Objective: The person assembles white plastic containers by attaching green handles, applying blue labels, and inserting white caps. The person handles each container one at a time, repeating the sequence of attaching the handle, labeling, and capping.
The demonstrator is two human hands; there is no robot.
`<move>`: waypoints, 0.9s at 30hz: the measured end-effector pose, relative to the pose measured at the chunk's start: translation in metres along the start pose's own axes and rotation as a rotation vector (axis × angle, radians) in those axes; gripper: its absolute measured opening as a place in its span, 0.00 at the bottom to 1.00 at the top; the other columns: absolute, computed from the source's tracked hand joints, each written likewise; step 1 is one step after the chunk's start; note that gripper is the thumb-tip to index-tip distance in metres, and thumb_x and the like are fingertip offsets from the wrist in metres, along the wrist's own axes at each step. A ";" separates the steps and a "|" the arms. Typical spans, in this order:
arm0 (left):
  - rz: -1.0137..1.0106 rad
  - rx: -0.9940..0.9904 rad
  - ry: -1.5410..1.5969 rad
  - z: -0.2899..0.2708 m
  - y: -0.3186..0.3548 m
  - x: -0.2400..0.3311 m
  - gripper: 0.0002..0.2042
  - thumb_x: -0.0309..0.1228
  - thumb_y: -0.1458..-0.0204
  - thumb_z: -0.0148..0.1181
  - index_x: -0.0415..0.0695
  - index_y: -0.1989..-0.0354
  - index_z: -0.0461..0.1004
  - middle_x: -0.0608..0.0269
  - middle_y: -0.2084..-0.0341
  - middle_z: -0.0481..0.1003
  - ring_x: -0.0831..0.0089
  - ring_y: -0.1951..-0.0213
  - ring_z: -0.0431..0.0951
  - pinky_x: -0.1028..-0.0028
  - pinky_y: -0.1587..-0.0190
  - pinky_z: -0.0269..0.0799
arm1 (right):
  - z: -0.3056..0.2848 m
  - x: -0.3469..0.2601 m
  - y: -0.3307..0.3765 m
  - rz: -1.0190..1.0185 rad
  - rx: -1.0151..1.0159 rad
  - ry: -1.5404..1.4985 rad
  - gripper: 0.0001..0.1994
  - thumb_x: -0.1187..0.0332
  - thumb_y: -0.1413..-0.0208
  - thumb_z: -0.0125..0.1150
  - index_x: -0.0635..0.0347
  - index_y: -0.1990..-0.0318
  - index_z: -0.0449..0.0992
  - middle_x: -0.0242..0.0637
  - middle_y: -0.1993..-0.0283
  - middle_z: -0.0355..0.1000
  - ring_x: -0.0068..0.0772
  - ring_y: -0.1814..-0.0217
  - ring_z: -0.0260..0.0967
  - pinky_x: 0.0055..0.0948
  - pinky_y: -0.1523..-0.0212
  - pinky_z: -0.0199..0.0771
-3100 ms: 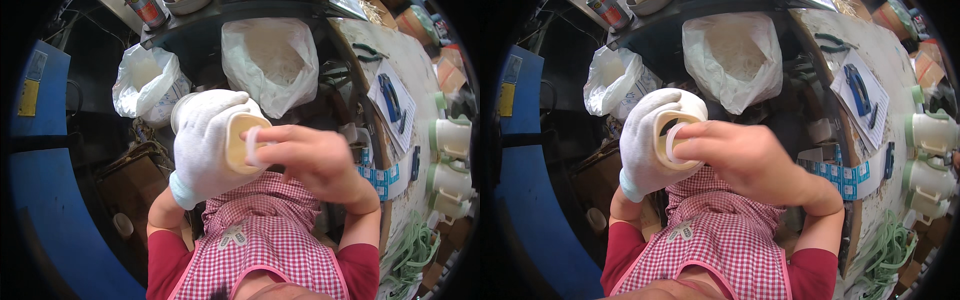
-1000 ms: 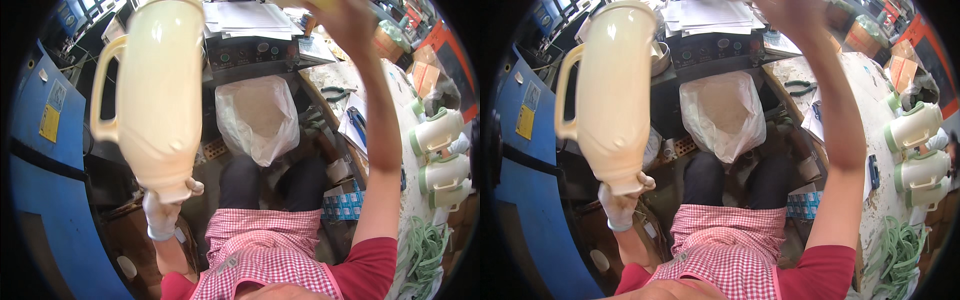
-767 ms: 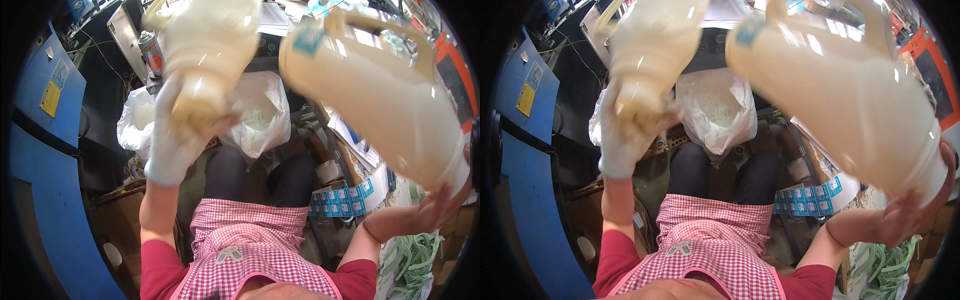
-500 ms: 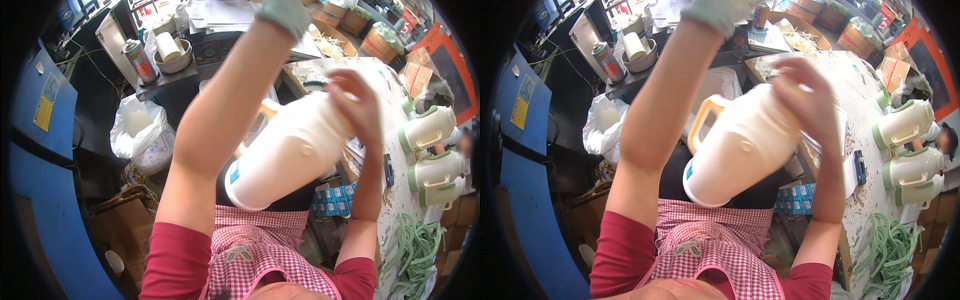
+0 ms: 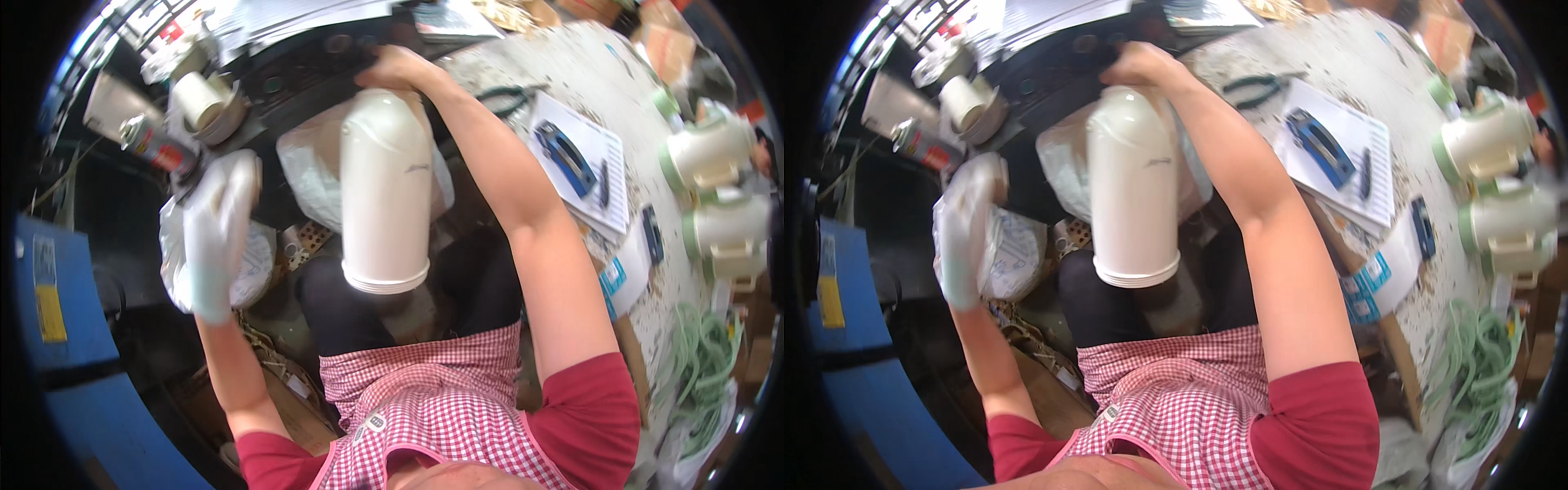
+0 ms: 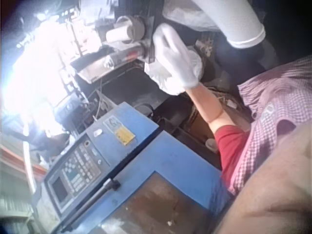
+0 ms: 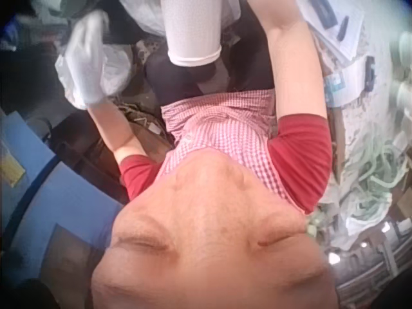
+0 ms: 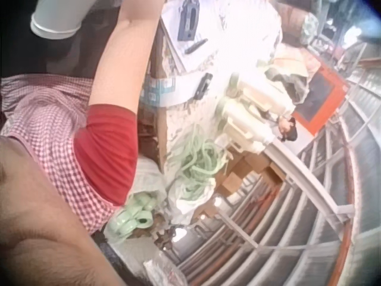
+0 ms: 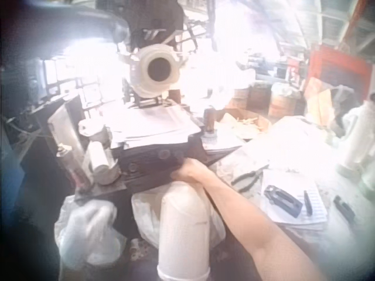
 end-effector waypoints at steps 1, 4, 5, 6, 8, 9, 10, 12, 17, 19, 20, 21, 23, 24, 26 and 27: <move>0.386 -0.226 -0.719 0.026 0.044 0.007 0.14 0.29 0.34 0.57 0.37 0.44 0.78 0.52 0.64 0.82 0.59 0.62 0.82 0.65 0.56 0.77 | -0.004 0.002 0.007 0.060 -0.120 -0.022 0.32 0.48 0.55 0.71 0.50 0.41 0.82 0.48 0.50 0.83 0.47 0.47 0.81 0.38 0.45 0.79; -0.075 -0.642 -0.192 0.060 0.140 -0.060 0.15 0.29 0.33 0.54 0.35 0.43 0.77 0.54 0.63 0.82 0.61 0.61 0.82 0.62 0.52 0.76 | -0.087 -0.016 0.076 -0.114 0.262 -0.172 0.24 0.43 0.52 0.69 0.50 0.56 0.89 0.38 0.60 0.85 0.38 0.57 0.82 0.36 0.51 0.82; -0.074 -0.444 -0.033 0.047 0.144 -0.060 0.17 0.30 0.33 0.53 0.34 0.41 0.75 0.52 0.60 0.81 0.60 0.57 0.81 0.63 0.49 0.76 | -0.115 -0.009 0.111 -0.075 0.418 -0.348 0.25 0.40 0.52 0.69 0.51 0.60 0.90 0.38 0.63 0.86 0.35 0.60 0.83 0.35 0.52 0.82; -0.093 -0.261 0.141 0.033 0.142 -0.059 0.19 0.31 0.33 0.53 0.33 0.39 0.74 0.51 0.56 0.81 0.60 0.54 0.81 0.64 0.46 0.75 | -0.132 -0.001 0.156 -0.078 0.555 -0.559 0.23 0.44 0.52 0.70 0.53 0.60 0.90 0.38 0.62 0.85 0.32 0.62 0.82 0.33 0.54 0.82; -0.309 0.105 0.470 0.003 0.131 -0.074 0.23 0.32 0.33 0.53 0.30 0.35 0.71 0.48 0.49 0.80 0.59 0.47 0.80 0.67 0.39 0.75 | -0.147 -0.006 0.248 -0.175 0.895 -0.846 0.18 0.53 0.50 0.71 0.59 0.62 0.87 0.41 0.64 0.84 0.34 0.63 0.81 0.34 0.57 0.81; -0.090 0.174 0.373 -0.011 0.113 -0.051 0.23 0.36 0.35 0.57 0.32 0.37 0.73 0.48 0.51 0.81 0.56 0.50 0.81 0.63 0.44 0.77 | -0.149 -0.016 0.297 -0.198 0.977 -0.681 0.17 0.53 0.43 0.67 0.59 0.59 0.84 0.37 0.63 0.81 0.29 0.59 0.77 0.33 0.55 0.78; 0.053 0.293 0.264 -0.025 0.097 -0.034 0.24 0.40 0.36 0.60 0.35 0.39 0.74 0.49 0.54 0.82 0.53 0.53 0.82 0.60 0.48 0.79 | -0.143 -0.032 0.338 -0.238 0.898 -0.598 0.13 0.58 0.42 0.67 0.58 0.59 0.84 0.39 0.60 0.80 0.32 0.57 0.77 0.33 0.53 0.77; 0.334 0.578 0.046 -0.047 0.072 0.000 0.25 0.48 0.38 0.68 0.39 0.44 0.78 0.49 0.58 0.83 0.47 0.60 0.84 0.53 0.58 0.82 | -0.131 -0.067 0.426 -0.386 0.462 -0.331 0.12 0.62 0.43 0.72 0.59 0.58 0.84 0.37 0.59 0.80 0.39 0.55 0.78 0.36 0.51 0.77; 0.159 -0.279 0.655 0.114 0.026 -0.015 0.25 0.38 0.30 0.48 0.32 0.31 0.68 0.42 0.38 0.75 0.58 0.38 0.77 0.59 0.34 0.73 | -0.238 -0.034 0.706 0.549 0.183 0.770 0.13 0.61 0.52 0.73 0.63 0.74 0.81 0.46 0.80 0.73 0.49 0.75 0.76 0.45 0.70 0.76; -0.003 -0.308 1.006 0.176 0.027 -0.034 0.26 0.39 0.30 0.46 0.33 0.30 0.66 0.43 0.35 0.72 0.55 0.37 0.76 0.57 0.33 0.73 | -0.246 0.002 0.900 1.550 -0.351 0.558 0.11 0.66 0.51 0.78 0.64 0.70 0.83 0.42 0.71 0.82 0.38 0.71 0.81 0.38 0.69 0.82; 0.040 -0.311 1.021 0.201 0.023 -0.035 0.26 0.40 0.29 0.45 0.34 0.29 0.65 0.45 0.34 0.71 0.54 0.36 0.75 0.56 0.32 0.71 | -0.227 -0.005 0.974 1.729 -0.497 0.448 0.15 0.62 0.58 0.82 0.65 0.70 0.84 0.41 0.70 0.83 0.38 0.69 0.82 0.38 0.67 0.83; 0.085 -0.249 0.918 0.219 0.019 -0.040 0.27 0.41 0.28 0.43 0.36 0.28 0.64 0.46 0.32 0.69 0.54 0.35 0.74 0.56 0.31 0.70 | -0.212 -0.019 1.042 1.919 -0.640 0.460 0.20 0.59 0.65 0.87 0.65 0.71 0.85 0.40 0.69 0.83 0.39 0.67 0.82 0.38 0.65 0.84; -0.031 -0.183 1.083 0.244 0.011 -0.056 0.27 0.43 0.27 0.40 0.37 0.27 0.63 0.48 0.30 0.68 0.54 0.34 0.73 0.56 0.30 0.69 | -0.153 -0.026 1.118 1.850 -0.562 0.308 0.30 0.58 0.69 0.88 0.64 0.56 0.85 0.44 0.57 0.84 0.43 0.59 0.83 0.40 0.53 0.84; -0.192 -0.126 1.181 0.252 0.008 -0.070 0.27 0.43 0.27 0.40 0.38 0.28 0.63 0.48 0.30 0.68 0.55 0.35 0.73 0.57 0.30 0.68 | -0.121 -0.031 1.143 1.819 -0.398 0.239 0.33 0.59 0.69 0.88 0.63 0.51 0.84 0.46 0.53 0.84 0.44 0.55 0.83 0.40 0.49 0.83; -0.119 -0.215 1.199 0.247 0.006 -0.058 0.26 0.42 0.27 0.42 0.37 0.28 0.64 0.49 0.31 0.68 0.56 0.34 0.73 0.58 0.30 0.68 | -0.099 -0.023 1.159 1.605 -0.285 0.305 0.36 0.60 0.66 0.85 0.62 0.45 0.82 0.46 0.48 0.83 0.45 0.51 0.83 0.38 0.45 0.80; -0.332 -0.258 1.330 0.248 0.013 -0.066 0.24 0.42 0.27 0.44 0.37 0.31 0.68 0.51 0.35 0.72 0.59 0.37 0.75 0.59 0.32 0.71 | -0.095 -0.026 1.171 1.645 -0.175 0.235 0.33 0.60 0.63 0.83 0.62 0.46 0.82 0.46 0.51 0.83 0.45 0.52 0.83 0.38 0.47 0.80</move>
Point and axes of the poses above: each hand's wrist, its own y-axis away from the middle knuckle, its own z-axis out of the palm, x = y × z, the point moved 9 cm from there along -y, towards the middle knuckle
